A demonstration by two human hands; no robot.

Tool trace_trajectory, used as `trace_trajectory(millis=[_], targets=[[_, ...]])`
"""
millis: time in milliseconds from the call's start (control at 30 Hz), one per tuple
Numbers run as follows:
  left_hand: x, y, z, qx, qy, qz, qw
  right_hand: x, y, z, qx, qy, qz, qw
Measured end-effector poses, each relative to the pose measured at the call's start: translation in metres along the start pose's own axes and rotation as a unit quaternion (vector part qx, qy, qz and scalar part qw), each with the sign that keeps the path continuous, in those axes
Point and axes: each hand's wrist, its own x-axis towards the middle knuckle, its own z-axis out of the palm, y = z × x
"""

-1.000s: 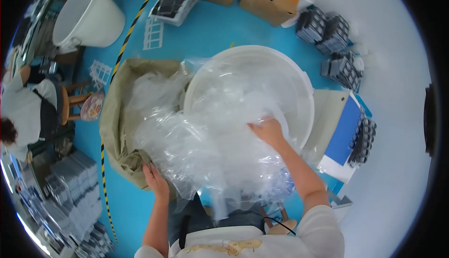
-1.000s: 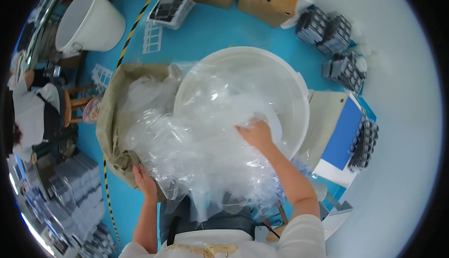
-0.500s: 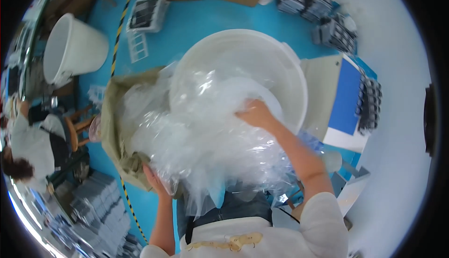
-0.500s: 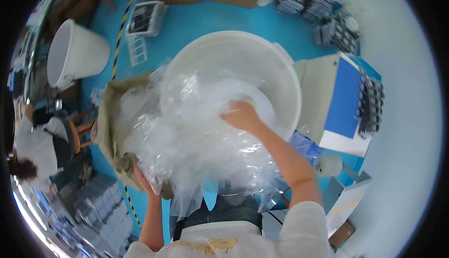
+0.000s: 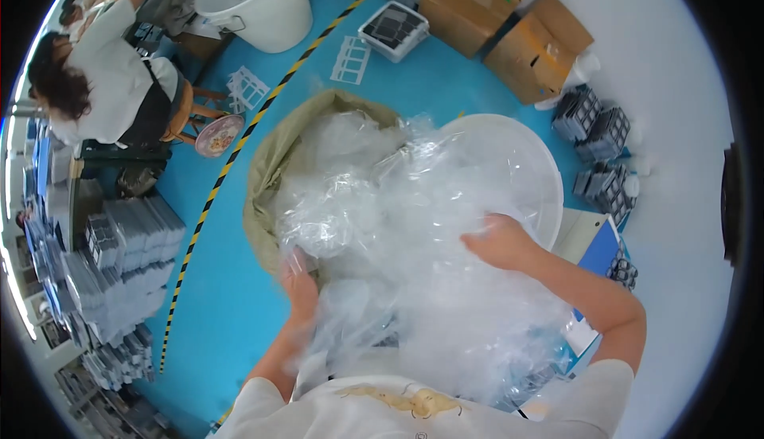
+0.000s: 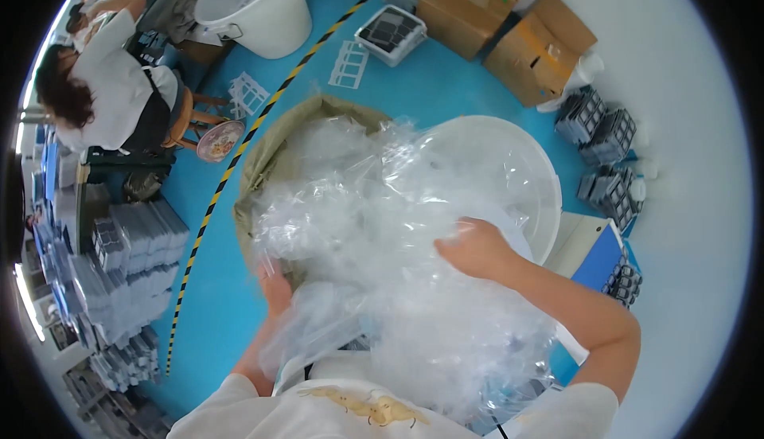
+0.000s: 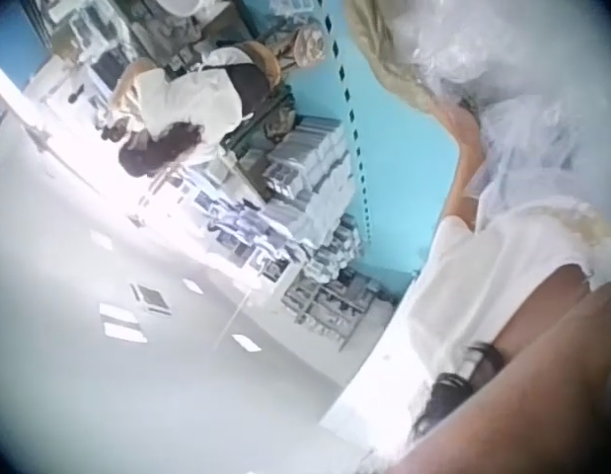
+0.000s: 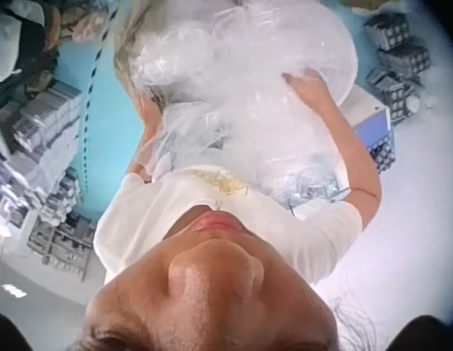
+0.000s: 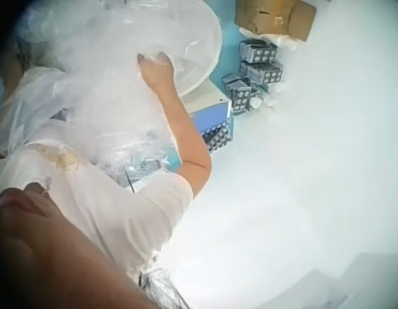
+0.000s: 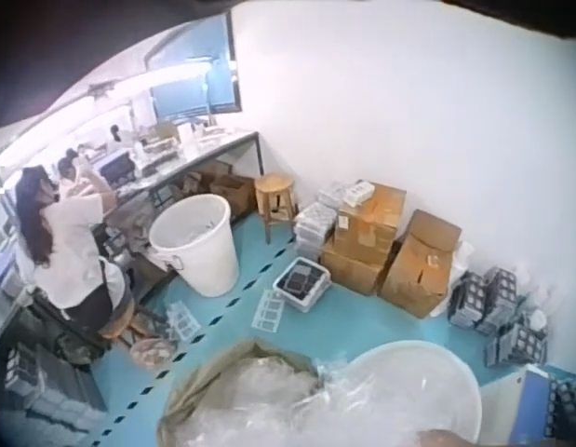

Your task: Transferring white padding material from a large sack into plastic bags and bins, then packing into boxes.

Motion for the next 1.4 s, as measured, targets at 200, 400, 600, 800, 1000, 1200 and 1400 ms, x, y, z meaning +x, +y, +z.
trace_trajectory(millis=[200,400,600,800,1000,1200,1400], targets=[[0.057,-0.072,0.011,0.206,-0.048,0.315,0.925,0.099,-0.113,0.041,-0.192,-0.027,-0.162,0.968],[0.042,-0.089,-0.059,-0.161,-0.108,-0.131,0.972,0.150,-0.196,0.072,-0.342,-0.110,-0.203,0.911],[-0.035,0.014,-0.114,-0.158,0.008,-0.030,0.987,0.172,-0.209,0.072,-0.457,-0.225,-0.236,0.827],[-0.007,0.051,-0.071,-0.295,-0.150,-0.086,0.940,0.144,-0.227,0.034,-0.538,-0.341,-0.181,0.749],[0.013,-0.009,-0.037,-0.552,-0.091,-0.134,0.818,0.165,-0.324,0.089,-0.613,-0.432,-0.210,0.627],[-0.039,-0.031,-0.153,-0.347,-0.190,-0.160,0.905,0.169,-0.427,0.138,-0.496,-0.395,-0.208,0.745],[-0.075,-0.013,-0.154,-0.270,-0.326,-0.045,0.905,0.180,-0.422,0.126,-0.397,-0.351,-0.179,0.829]])
